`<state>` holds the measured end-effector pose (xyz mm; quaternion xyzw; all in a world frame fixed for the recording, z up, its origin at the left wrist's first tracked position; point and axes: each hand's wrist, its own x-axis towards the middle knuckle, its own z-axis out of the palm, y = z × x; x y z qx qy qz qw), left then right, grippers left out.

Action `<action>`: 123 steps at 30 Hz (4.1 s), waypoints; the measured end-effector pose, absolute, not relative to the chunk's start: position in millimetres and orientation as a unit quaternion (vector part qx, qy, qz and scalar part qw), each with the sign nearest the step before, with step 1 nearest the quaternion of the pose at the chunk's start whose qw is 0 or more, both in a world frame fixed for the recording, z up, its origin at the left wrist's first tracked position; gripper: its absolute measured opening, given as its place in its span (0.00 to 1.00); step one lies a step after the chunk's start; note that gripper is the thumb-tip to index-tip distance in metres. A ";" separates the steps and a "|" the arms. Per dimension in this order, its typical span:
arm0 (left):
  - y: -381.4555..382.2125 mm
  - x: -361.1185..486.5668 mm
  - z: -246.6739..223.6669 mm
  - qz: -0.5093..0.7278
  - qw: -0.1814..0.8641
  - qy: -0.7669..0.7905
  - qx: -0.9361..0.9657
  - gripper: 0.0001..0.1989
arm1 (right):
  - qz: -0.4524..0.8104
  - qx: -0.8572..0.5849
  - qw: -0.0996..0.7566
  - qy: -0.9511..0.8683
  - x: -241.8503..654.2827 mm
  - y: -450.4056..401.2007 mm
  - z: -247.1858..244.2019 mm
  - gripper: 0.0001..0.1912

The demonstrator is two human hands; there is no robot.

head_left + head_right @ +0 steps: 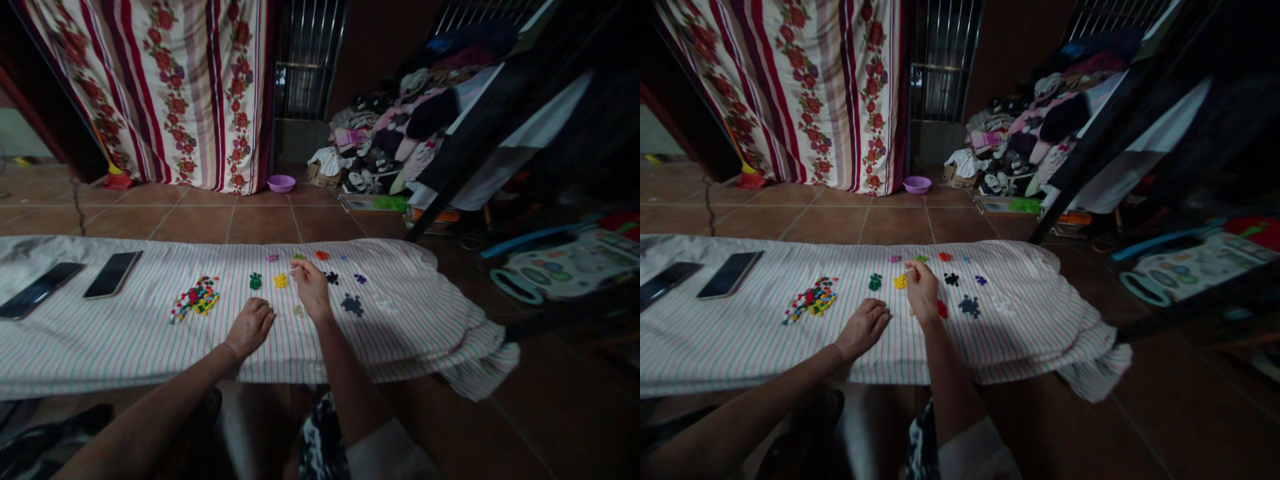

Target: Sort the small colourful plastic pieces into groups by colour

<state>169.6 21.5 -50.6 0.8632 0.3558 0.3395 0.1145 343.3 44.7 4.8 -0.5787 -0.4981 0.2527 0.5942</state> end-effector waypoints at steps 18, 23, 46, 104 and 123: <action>142.0 204.6 -8.1 0.149 0.070 0.484 0.859 0.15 | 0.260 -0.564 0.618 -0.482 344.7 43.9 7.1 0.13; 174.8 217.8 -19.7 0.127 0.053 0.508 0.850 0.20 | 0.254 -0.562 0.621 -0.483 344.2 44.6 4.0 0.12; 214.6 193.4 -48.2 0.180 0.110 0.451 0.867 0.14 | 0.225 -0.593 0.574 -0.518 341.4 43.6 5.3 0.14; 60.3 117.3 -24.9 0.261 0.139 0.469 0.832 0.15 | 0.280 -0.557 0.521 -0.583 291.2 64.6 -2.7 0.15; 75.2 4.1 -17.3 0.322 0.114 0.682 0.646 0.16 | 0.178 -0.514 0.342 -0.766 202.3 96.9 -38.3 0.25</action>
